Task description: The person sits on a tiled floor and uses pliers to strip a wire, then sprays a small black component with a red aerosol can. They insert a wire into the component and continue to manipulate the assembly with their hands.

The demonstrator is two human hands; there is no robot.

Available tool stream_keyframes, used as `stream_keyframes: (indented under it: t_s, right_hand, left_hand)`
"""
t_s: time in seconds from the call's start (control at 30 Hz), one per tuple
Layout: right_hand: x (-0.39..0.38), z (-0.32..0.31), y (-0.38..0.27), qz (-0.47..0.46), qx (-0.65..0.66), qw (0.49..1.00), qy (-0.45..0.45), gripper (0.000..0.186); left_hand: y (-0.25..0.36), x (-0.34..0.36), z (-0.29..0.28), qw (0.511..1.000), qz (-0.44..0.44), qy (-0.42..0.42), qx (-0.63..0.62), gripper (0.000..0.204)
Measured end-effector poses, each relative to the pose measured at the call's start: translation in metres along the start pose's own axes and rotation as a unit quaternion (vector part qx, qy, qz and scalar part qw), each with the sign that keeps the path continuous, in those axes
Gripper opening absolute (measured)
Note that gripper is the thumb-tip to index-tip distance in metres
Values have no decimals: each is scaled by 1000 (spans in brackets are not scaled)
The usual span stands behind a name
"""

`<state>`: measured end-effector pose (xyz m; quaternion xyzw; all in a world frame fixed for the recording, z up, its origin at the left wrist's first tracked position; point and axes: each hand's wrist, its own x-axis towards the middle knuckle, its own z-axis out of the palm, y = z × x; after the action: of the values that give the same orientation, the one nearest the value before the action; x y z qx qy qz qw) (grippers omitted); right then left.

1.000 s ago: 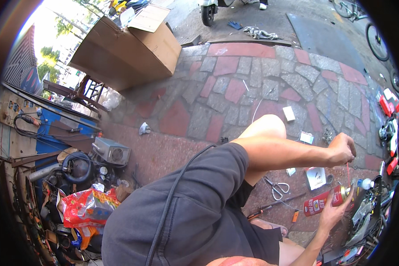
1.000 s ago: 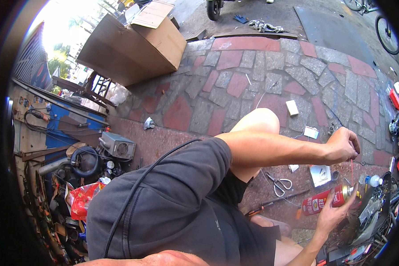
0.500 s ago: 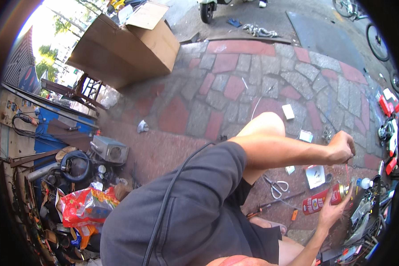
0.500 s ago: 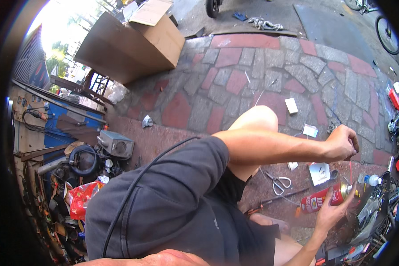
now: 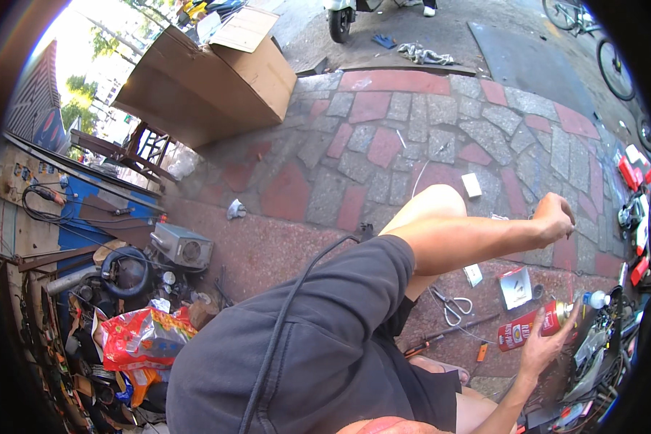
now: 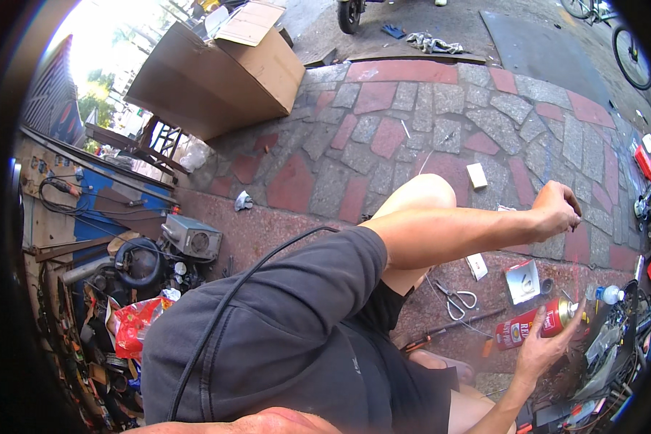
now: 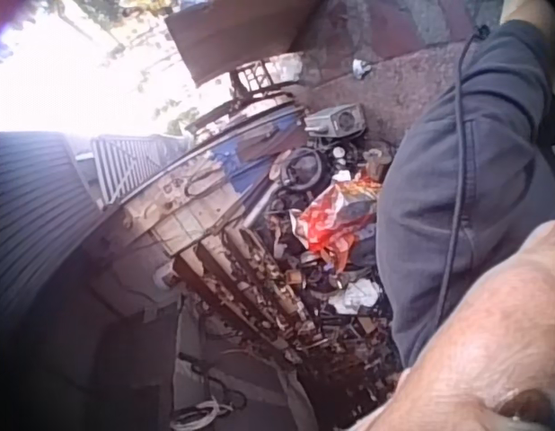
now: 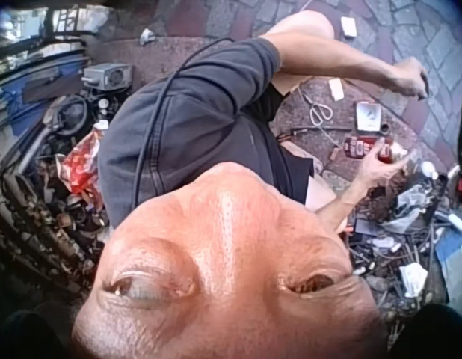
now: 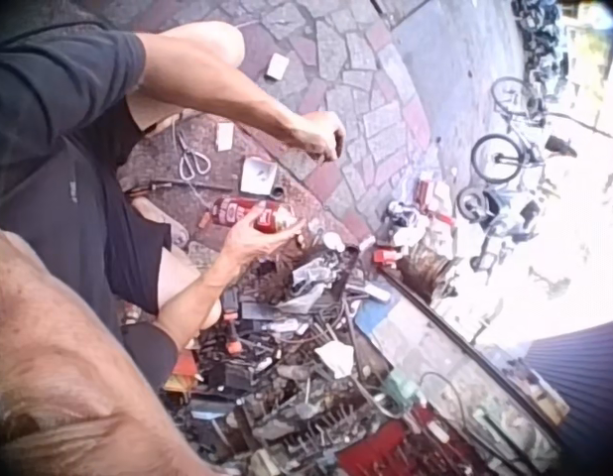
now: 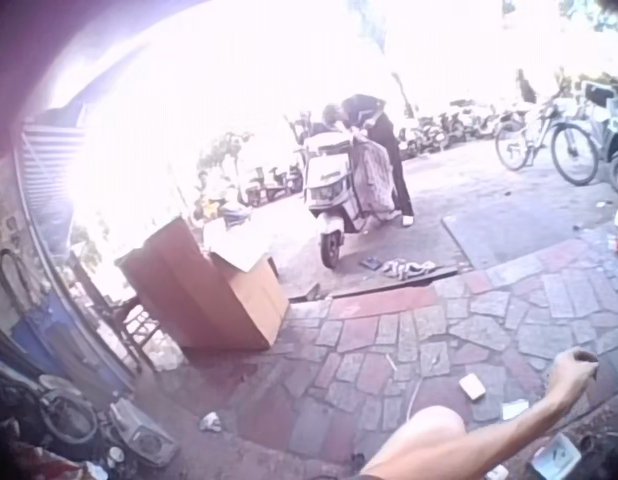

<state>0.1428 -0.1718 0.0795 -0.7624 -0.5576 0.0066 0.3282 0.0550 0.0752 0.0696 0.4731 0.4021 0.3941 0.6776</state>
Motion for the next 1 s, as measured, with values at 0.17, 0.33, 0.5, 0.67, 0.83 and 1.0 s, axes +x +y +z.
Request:
stream_keyframes:
  t_s: [0.17, 0.33, 0.5, 0.67, 0.83, 1.0]
  right_hand:
    - [0, -7, -15, -10, -20, 1000, 20, 75]
    - [2, -11, -8, -34, 9, 998, 55, 74]
    - [15, -13, -27, -68, 34, 997, 26, 83]
    - [12, -15, -18, -78, 43, 994, 64, 84]
    - [9, -14, -23, -90, 72, 990, 82, 81]
    - [12, -15, -30, -74, 59, 994, 60, 82]
  left_hand:
    - [11, 3, -3, 995, -73, 5, -63, 9]
    - [10, 31, -12, 997, -7, -59, 52, 23]
    - [-8, 51, -45, 977, -104, -134, -125, 22]
    - [35, 18, -7, 980, -168, -70, -76, 18]
    - [30, 14, -6, 981, -174, -54, -59, 14]
    - [25, 14, -7, 980, -179, -59, -69, 13]
